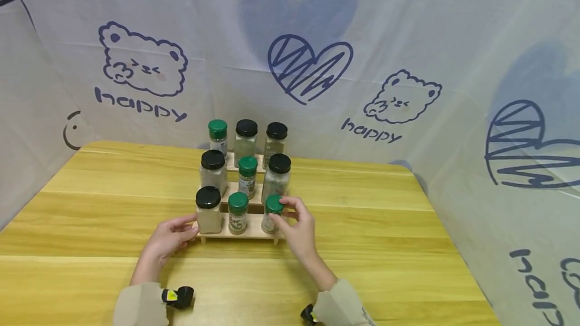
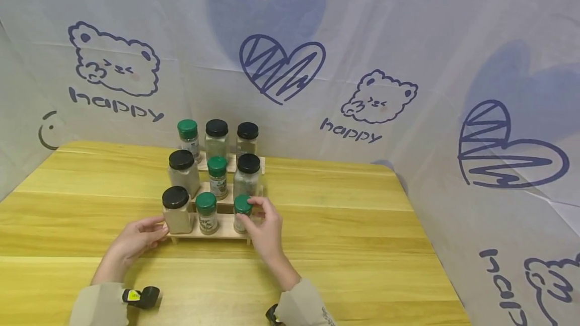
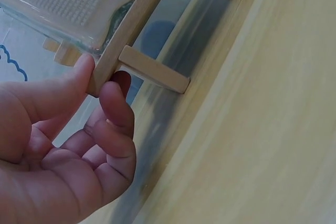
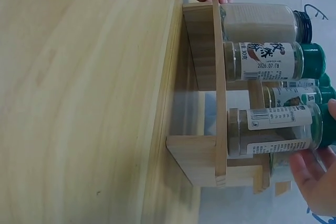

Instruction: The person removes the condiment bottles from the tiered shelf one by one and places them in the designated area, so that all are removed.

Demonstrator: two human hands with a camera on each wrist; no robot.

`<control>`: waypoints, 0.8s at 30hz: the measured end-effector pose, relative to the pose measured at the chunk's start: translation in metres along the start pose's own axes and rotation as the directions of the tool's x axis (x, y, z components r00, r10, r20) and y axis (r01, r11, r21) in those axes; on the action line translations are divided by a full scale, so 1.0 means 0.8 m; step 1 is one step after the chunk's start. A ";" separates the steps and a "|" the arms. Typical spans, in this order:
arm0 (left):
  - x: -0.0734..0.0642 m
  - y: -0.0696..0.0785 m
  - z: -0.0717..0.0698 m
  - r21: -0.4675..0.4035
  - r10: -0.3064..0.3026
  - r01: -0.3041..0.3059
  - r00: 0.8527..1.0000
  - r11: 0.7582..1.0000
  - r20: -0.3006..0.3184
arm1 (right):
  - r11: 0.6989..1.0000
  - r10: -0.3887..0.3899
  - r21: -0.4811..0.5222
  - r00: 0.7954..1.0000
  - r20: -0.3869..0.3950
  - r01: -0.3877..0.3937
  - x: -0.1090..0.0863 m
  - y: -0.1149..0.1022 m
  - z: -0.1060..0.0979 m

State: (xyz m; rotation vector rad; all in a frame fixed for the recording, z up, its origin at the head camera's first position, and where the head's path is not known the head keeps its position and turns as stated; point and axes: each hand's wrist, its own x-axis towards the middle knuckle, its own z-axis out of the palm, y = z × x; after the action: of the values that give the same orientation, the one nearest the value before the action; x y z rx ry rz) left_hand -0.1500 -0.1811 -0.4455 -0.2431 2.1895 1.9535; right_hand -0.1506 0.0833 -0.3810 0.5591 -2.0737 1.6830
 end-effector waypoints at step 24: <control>0.003 -0.001 -0.001 -0.039 0.007 -0.007 1.000 0.999 0.016 | 0.995 -0.095 -0.040 0.989 -0.112 0.091 0.000 0.010 -0.033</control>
State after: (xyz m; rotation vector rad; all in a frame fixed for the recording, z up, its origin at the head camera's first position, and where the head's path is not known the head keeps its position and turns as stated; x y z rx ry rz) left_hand -0.1518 -0.1820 -0.4468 -0.2250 2.1467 1.9962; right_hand -0.1531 0.1105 -0.3828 0.5281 -1.9617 1.5854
